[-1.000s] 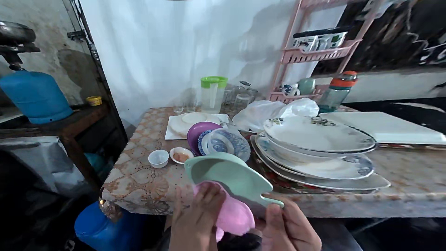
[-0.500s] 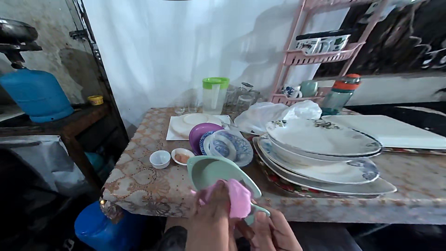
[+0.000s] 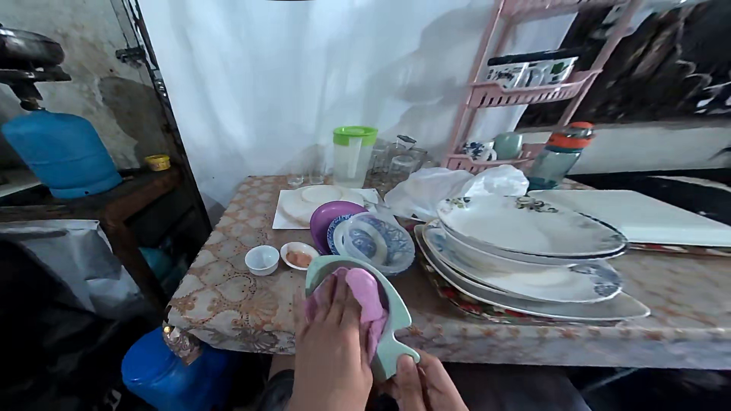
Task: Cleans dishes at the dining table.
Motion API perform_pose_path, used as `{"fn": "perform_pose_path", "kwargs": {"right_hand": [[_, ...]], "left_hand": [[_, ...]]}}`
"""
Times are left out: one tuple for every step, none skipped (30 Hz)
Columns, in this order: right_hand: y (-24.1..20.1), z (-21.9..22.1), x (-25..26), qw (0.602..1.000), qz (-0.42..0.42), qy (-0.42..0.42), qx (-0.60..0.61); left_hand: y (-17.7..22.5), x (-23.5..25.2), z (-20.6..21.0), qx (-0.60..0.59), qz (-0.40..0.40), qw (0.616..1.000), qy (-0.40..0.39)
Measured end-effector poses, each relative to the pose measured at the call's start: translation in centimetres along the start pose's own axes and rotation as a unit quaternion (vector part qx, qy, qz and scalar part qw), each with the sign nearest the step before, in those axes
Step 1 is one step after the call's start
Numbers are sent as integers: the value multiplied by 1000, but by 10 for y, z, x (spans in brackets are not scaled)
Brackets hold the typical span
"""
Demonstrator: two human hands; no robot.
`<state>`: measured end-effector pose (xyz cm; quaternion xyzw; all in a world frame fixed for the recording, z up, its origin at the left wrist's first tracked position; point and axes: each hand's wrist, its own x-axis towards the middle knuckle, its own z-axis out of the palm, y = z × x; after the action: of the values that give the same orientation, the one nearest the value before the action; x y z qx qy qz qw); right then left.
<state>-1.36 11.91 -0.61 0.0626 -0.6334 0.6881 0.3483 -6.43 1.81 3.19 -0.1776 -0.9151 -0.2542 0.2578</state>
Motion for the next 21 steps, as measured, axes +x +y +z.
{"fn": "perform_pose_path", "kwargs": {"right_hand": [[1,1,-1,1000,0,3,-1],[1,2,-2,1000,2,3,2],[1,3,-3,1000,6,1,4],[1,4,-5,1000,8,3,6],[1,4,-7,1000,9,6,5],[2,4,-7,1000,8,7,3],[3,3,-7,1000,6,7,3],[4,3,-7,1000,3,7,3],[5,2,-6,1000,2,9,-1],[5,1,-6,1000,2,10,-2],[4,1,-5,1000,2,7,-5],[4,0,-5,1000,2,2,-5],[4,-1,-5,1000,3,-4,-5],[5,-2,-4,1000,0,-4,-5],[6,-3,-2,1000,-5,-4,-8],[6,-4,-1,1000,-8,-6,-14],[7,-5,0,1000,-11,-11,-21],[7,-6,-1,999,-10,-20,-28],[7,-6,-3,999,-6,-31,-33],[7,-6,-5,999,1,-39,-34],[8,-4,-8,999,9,-44,-25]], "left_hand": [[3,-3,-3,41,-9,999,-13],[4,-6,-6,70,-16,997,-26],[4,-9,-9,89,-21,995,-38],[5,-12,-13,100,-23,993,-50],[6,-15,-17,107,-25,992,-65],[9,-17,-21,107,-24,990,-84],[11,-19,-26,102,-19,989,-102],[11,-21,-30,87,-7,989,-117],[10,-22,-34,63,8,989,-130],[8,-22,-36,29,22,989,-143],[6,-21,-38,-14,30,987,-156],[5,-20,-39,-66,32,984,-161],[4,-19,-38,-125,31,979,-159],[4,-19,-36,-182,32,972,-147],[4,-20,-32,-231,36,963,-135],[5,-20,-27,-272,41,953,-129],[5,-20,-22,-303,45,943,-129],[4,-20,-18,-322,43,936,-137],[2,-18,-15,-329,35,933,-141],[0,-16,-13,-325,22,935,-137],[-3,-12,-9,-306,5,944,-126]]}}
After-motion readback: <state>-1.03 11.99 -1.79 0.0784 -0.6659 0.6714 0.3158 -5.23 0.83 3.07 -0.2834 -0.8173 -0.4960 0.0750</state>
